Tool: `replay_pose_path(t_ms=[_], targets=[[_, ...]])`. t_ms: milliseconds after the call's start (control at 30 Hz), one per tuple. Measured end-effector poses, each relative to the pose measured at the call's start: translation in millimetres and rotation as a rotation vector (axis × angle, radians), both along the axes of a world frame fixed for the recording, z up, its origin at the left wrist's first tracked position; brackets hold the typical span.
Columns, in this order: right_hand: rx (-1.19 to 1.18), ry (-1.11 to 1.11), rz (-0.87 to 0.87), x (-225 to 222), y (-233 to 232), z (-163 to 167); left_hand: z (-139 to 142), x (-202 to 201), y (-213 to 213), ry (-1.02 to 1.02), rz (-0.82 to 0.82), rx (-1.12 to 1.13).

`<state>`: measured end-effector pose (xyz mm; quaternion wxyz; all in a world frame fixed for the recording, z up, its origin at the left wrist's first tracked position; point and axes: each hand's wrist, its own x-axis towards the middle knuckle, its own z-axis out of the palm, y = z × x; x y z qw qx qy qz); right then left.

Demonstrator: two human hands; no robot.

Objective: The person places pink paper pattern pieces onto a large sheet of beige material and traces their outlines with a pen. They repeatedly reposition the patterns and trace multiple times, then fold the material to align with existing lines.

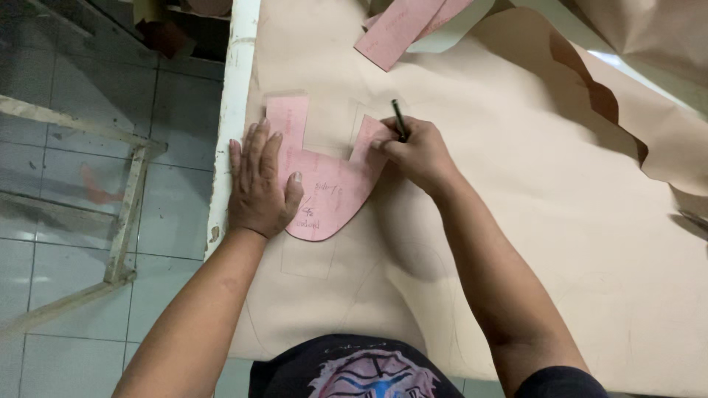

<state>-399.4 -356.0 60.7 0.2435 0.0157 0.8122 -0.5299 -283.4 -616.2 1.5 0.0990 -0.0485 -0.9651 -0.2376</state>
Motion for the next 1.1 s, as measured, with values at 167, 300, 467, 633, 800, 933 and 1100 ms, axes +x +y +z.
replay_pose_path(t_ms=[167,300,467,633,800,933,1100], targets=[[-0.328,0.183,-0.301,44.6,73.4,45.8,-4.2,5.9,-5.2,0.084,0.017,0.156],[-0.310,0.281,-0.274,103.8,125.1,60.7,-6.2,8.7,-2.4,0.020,0.018,0.112],[0.264,0.260,-0.304,154.2,141.2,30.3,1.9,9.3,3.1,-0.044,0.000,-0.006],[0.108,-0.166,-0.599,185.0,147.1,10.4,14.3,23.6,30.0,-0.026,-0.027,-0.261],[-0.023,-0.066,-0.706,182.4,141.3,-2.8,22.3,59.4,91.0,-0.166,-0.245,0.102],[0.258,0.029,-0.586,175.1,139.2,-1.1,29.3,65.4,101.8,-0.182,-0.239,0.143],[0.405,0.051,-0.472,165.1,136.5,4.8,30.2,65.0,101.1,-0.187,-0.213,0.169]])
